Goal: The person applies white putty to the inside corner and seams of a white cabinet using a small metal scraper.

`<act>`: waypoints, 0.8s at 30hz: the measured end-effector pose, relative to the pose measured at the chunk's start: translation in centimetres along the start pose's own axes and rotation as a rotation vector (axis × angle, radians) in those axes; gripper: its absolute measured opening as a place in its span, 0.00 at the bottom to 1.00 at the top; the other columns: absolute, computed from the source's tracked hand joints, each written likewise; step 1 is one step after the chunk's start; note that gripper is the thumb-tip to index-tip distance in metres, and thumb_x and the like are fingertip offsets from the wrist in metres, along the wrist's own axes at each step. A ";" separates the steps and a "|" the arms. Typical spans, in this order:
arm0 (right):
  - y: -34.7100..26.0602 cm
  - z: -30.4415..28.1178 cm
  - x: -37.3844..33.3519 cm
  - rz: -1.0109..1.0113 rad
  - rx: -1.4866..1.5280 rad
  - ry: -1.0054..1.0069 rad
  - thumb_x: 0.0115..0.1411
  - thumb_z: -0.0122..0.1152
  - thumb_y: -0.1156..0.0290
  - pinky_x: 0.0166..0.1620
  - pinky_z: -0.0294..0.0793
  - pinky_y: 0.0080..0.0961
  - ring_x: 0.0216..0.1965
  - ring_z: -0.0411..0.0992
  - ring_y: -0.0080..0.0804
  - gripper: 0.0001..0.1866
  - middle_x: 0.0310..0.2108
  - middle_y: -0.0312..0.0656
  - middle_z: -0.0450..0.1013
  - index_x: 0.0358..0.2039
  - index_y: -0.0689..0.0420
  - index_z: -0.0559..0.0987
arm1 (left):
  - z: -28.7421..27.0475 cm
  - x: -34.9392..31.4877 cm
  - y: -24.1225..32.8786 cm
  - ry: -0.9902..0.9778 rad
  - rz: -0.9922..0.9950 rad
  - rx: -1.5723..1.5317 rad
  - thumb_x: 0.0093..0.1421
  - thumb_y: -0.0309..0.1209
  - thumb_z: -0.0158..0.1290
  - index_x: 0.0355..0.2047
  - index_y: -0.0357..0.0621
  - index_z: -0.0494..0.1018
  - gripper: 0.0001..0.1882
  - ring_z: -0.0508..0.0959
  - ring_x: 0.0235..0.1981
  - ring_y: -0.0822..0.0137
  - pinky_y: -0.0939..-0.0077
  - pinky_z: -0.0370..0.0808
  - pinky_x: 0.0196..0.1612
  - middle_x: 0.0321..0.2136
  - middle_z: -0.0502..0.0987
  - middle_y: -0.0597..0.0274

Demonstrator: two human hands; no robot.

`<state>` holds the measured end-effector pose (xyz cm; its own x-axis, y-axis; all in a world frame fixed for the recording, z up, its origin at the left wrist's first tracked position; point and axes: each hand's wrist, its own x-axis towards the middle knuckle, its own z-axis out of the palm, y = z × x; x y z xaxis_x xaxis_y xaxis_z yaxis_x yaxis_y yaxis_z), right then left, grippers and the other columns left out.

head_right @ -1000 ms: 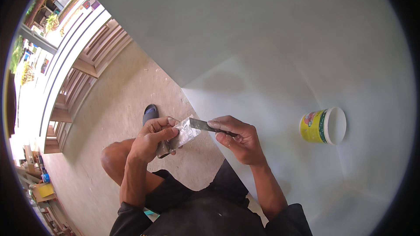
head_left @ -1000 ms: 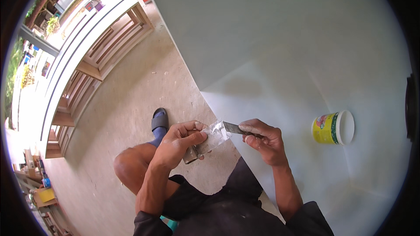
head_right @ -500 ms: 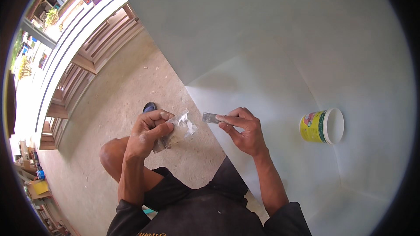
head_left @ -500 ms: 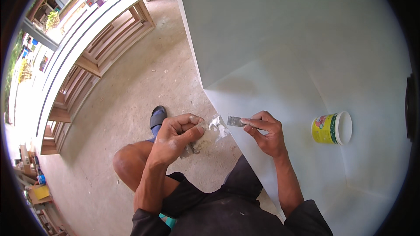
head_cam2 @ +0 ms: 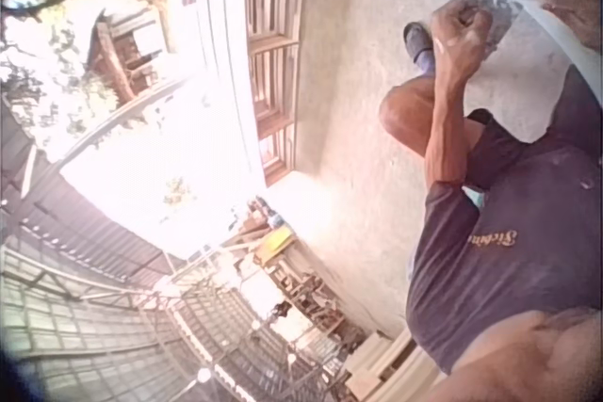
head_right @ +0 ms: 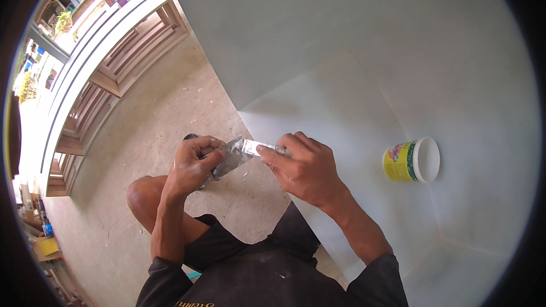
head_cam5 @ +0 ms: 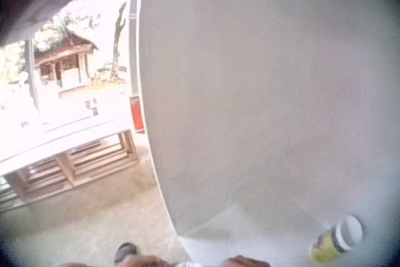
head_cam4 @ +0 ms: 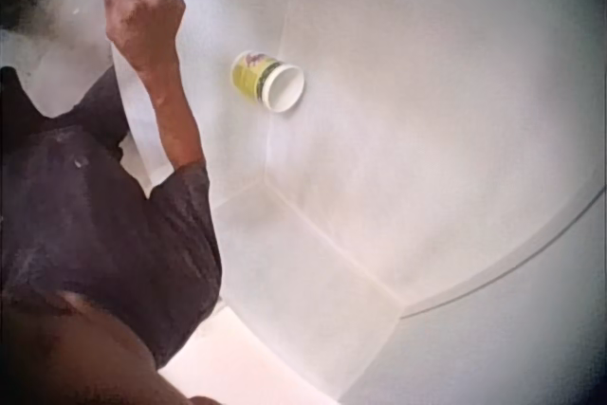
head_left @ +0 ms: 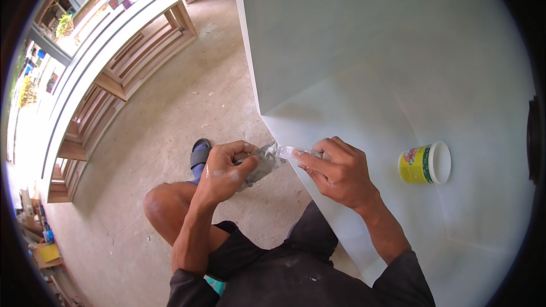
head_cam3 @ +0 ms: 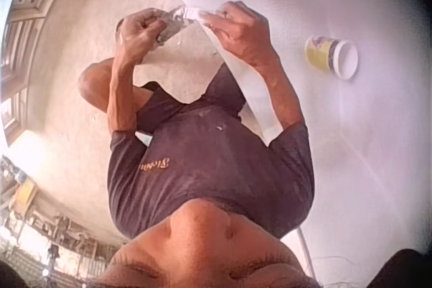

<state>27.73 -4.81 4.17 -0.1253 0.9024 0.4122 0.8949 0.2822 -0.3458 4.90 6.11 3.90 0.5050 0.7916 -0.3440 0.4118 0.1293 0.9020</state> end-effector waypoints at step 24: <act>2.1 15.8 2.3 0.605 -0.106 0.416 0.61 0.61 0.74 0.46 0.73 0.39 0.39 0.73 0.45 0.09 0.36 0.43 0.73 0.41 0.60 0.82 | -2.4 0.3 0.1 0.271 -0.038 -0.100 0.60 0.26 0.54 0.38 0.30 0.79 0.11 0.73 0.21 0.79 0.81 0.68 0.25 0.24 0.80 0.64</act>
<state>22.61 2.99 -8.91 0.5567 0.6864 0.4679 0.7953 -0.2777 -0.5389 3.22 7.77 4.50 0.2643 0.9140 -0.3079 0.3426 0.2095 0.9158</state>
